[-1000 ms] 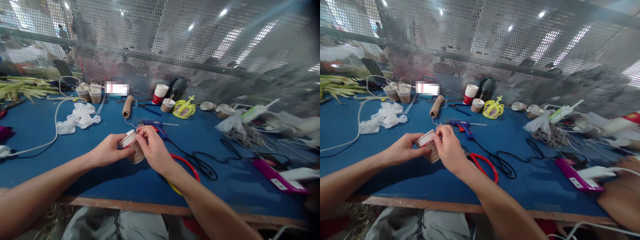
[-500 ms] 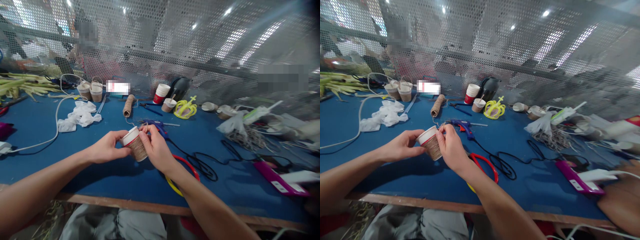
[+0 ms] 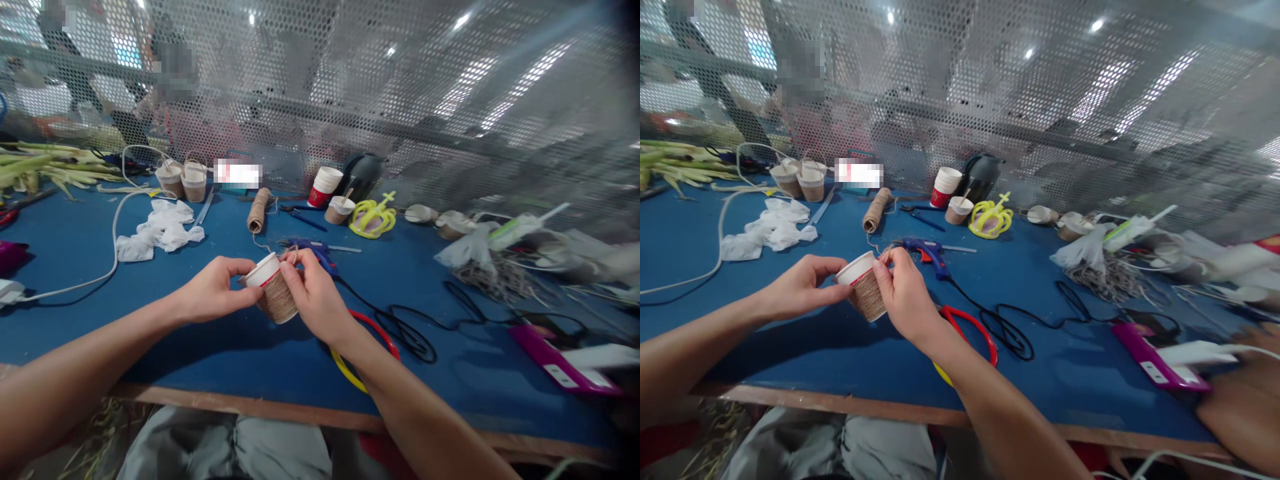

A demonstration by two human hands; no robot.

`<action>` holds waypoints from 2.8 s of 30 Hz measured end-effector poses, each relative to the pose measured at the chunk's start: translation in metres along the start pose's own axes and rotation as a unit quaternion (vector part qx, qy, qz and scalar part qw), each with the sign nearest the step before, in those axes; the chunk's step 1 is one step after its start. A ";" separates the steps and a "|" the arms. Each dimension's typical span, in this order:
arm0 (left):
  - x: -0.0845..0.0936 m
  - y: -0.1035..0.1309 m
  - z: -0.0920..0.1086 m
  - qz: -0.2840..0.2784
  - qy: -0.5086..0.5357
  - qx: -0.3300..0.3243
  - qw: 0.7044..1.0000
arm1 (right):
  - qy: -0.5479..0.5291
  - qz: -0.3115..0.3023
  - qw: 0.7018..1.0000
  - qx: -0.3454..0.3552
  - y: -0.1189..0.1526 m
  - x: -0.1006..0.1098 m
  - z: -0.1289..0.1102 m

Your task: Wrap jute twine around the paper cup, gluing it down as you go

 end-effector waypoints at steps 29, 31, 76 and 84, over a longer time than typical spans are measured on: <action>0.010 -0.004 -0.008 0.011 0.179 0.056 0.982 | 0.029 -0.015 0.999 0.001 0.000 0.000 -0.002; 0.013 -0.007 -0.012 0.092 0.234 0.045 0.967 | 0.014 -0.019 1.000 -0.008 0.000 0.001 -0.002; -0.012 -0.002 -0.007 0.001 0.175 0.064 0.983 | 0.177 0.037 0.976 0.121 0.007 -0.007 -0.009; -0.012 0.001 -0.010 -0.057 0.083 0.032 0.994 | -0.050 -0.039 0.997 0.042 -0.006 0.013 -0.015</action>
Point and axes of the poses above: each hand's wrist, its own y-axis away from the middle knuckle, its own x-axis out of the back of the hand, z = x × y, the point moved 2 cm from there along -y, towards the middle knuckle, and after that the axes turned 7 degrees about -x, right-handed, at the moved point
